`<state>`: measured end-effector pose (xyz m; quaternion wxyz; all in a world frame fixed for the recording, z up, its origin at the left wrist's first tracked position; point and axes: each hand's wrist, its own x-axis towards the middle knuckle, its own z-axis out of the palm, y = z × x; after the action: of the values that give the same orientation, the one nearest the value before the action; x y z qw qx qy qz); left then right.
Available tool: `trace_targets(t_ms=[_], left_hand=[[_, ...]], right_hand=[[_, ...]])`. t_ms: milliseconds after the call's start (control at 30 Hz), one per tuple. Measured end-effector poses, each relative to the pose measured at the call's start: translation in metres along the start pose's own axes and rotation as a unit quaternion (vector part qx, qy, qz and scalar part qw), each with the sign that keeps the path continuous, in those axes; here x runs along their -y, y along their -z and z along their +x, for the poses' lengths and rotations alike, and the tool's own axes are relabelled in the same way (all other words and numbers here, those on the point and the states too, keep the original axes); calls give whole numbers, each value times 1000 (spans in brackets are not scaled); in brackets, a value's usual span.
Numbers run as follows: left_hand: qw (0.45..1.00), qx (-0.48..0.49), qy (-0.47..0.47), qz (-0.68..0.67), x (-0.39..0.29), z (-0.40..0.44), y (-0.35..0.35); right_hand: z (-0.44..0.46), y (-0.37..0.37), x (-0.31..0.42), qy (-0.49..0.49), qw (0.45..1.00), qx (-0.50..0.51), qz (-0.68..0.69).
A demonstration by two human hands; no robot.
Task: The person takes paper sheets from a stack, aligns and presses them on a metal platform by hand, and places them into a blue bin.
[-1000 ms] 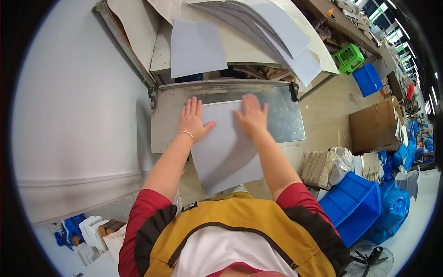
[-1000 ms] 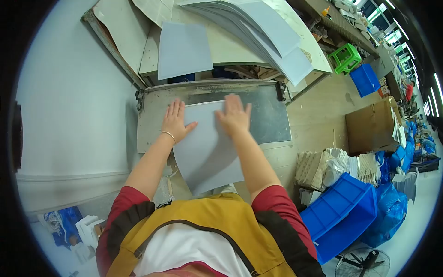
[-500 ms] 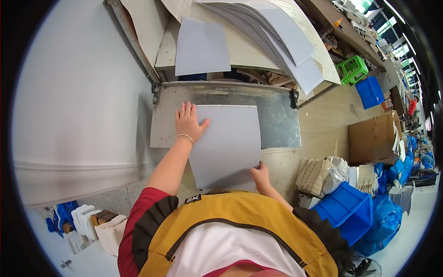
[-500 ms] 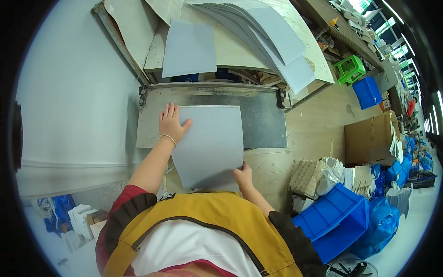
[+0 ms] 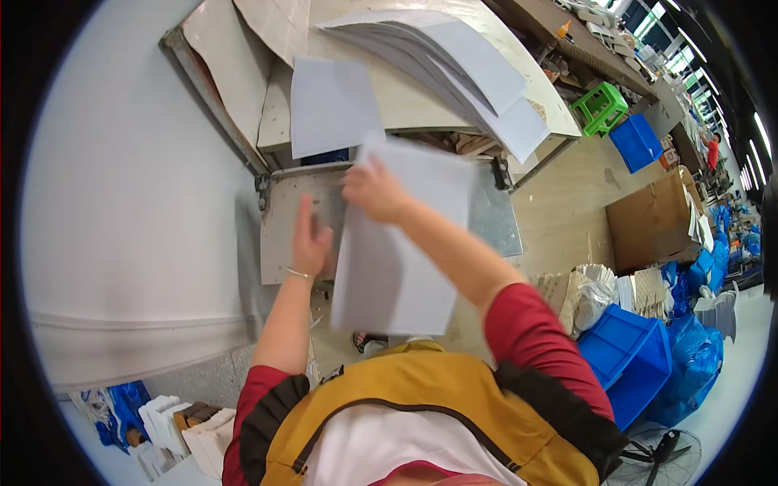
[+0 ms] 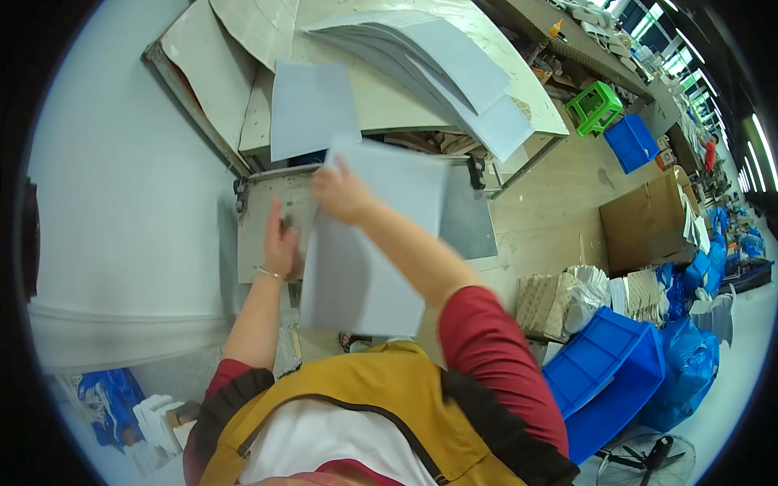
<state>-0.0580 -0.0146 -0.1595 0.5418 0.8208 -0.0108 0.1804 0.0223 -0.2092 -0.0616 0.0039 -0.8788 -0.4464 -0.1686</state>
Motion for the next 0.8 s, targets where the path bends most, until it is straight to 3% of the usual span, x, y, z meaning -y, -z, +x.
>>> trace_targets(t_ms=[33, 67, 133, 200, 267, 333, 400, 467, 533, 800], left_hand=[[993, 55, -64, 85, -26, -1, 6], [936, 168, -167, 260, -44, -1, 8], [913, 203, -166, 314, -45, 4, 6], [858, 278, -153, 404, -44, -3, 3], [849, 310, -114, 413, -54, 5, 0], [818, 374, -43, 434, -65, 19, -2], [836, 341, -76, 423, -55, 29, -22], [866, 262, -142, 402, -52, 41, -42], [865, 264, -135, 405, -51, 49, -58], [863, 265, -92, 419, -50, 49, -55]], right_hand=[[-5, -43, 14, 8, 989, -119, 85], [-14, -59, 20, 9, 989, -122, 82], [-18, -77, 34, -188, 907, -74, 370], [-40, -61, 12, -258, 922, -109, 268], [-66, -31, -7, -331, 935, -71, 109], [-85, -30, -15, -361, 927, -14, 100], [-98, -33, -20, -412, 903, 97, 78], [-97, -26, -24, -416, 898, 116, 85], [-97, -21, -29, -421, 888, 154, 104], [-88, -30, -27, -412, 895, 152, 82]])
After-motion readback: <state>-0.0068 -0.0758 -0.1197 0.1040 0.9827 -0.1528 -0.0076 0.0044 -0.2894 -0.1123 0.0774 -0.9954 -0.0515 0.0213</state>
